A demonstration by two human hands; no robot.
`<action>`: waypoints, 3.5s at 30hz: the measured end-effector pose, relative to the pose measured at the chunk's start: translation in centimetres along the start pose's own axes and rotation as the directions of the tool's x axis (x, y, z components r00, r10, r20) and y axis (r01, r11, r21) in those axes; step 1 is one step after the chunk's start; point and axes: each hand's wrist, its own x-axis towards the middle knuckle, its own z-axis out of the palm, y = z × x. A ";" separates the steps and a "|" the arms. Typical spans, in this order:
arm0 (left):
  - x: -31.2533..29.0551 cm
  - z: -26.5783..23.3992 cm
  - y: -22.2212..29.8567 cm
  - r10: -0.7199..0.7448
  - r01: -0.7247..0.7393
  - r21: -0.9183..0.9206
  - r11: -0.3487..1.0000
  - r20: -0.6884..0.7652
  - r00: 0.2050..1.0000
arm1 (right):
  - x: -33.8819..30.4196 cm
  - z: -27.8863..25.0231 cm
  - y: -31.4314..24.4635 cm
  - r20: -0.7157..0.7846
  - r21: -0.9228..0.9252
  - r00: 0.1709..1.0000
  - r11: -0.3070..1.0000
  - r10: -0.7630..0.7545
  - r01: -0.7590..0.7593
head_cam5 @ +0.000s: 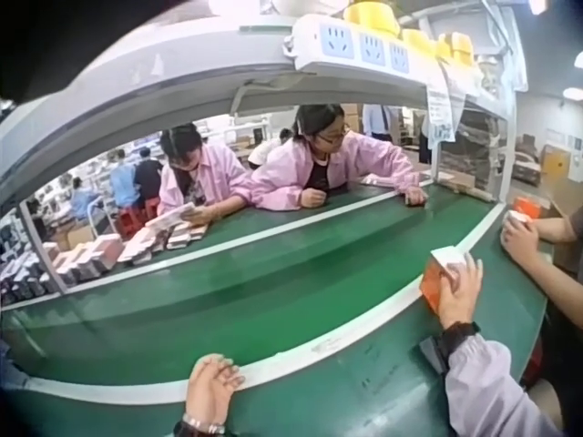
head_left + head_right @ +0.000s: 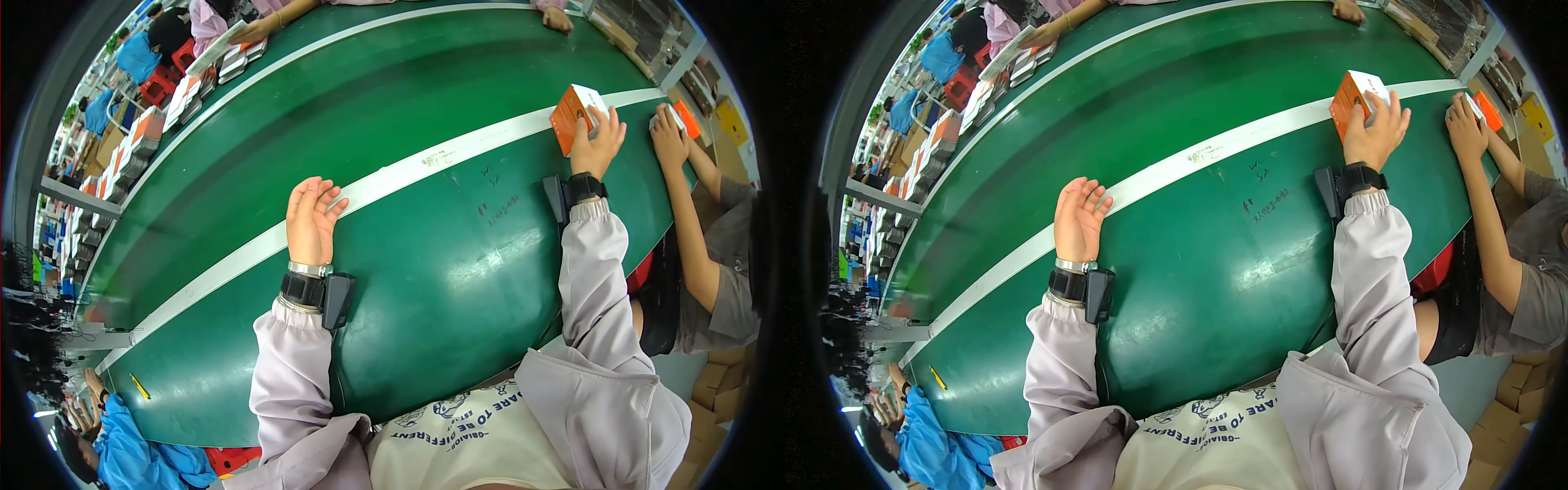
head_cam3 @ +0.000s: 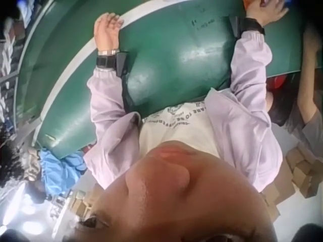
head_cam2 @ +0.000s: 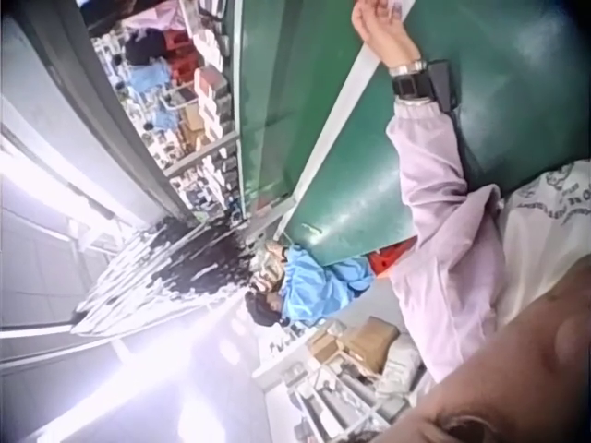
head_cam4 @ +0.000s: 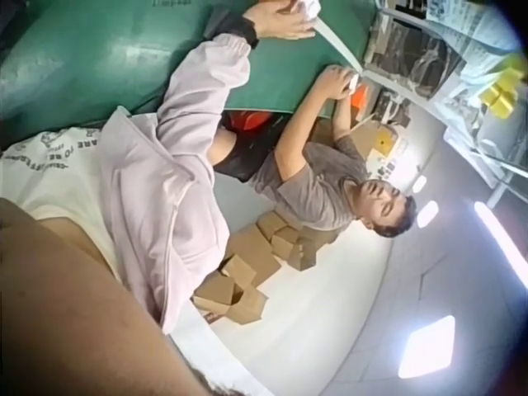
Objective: The person picks up a box, removes a white insert, and places a small white fan inside. They then replace the insert, close the box, and set it back on the assembly line.
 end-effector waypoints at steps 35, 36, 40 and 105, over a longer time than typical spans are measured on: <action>3.7 -3.0 2.3 -0.281 0.262 0.103 0.960 0.393 0.876 | -3.8 2.9 -1.3 0.776 0.502 0.545 0.214 0.317 -0.838; 3.7 -3.1 2.3 -0.286 0.267 0.104 0.958 0.401 0.870 | -4.0 2.8 -1.6 0.768 0.495 0.547 0.233 0.334 -0.837; 3.7 -3.5 2.5 -0.288 0.287 0.056 0.956 0.344 0.894 | -4.4 2.7 -2.7 0.748 0.451 0.554 0.332 0.365 -0.829; 2.1 -2.8 1.7 -0.062 0.063 -0.211 0.976 0.013 0.998 | -5.8 2.7 -15.8 0.827 0.473 0.316 0.273 -0.465 -0.838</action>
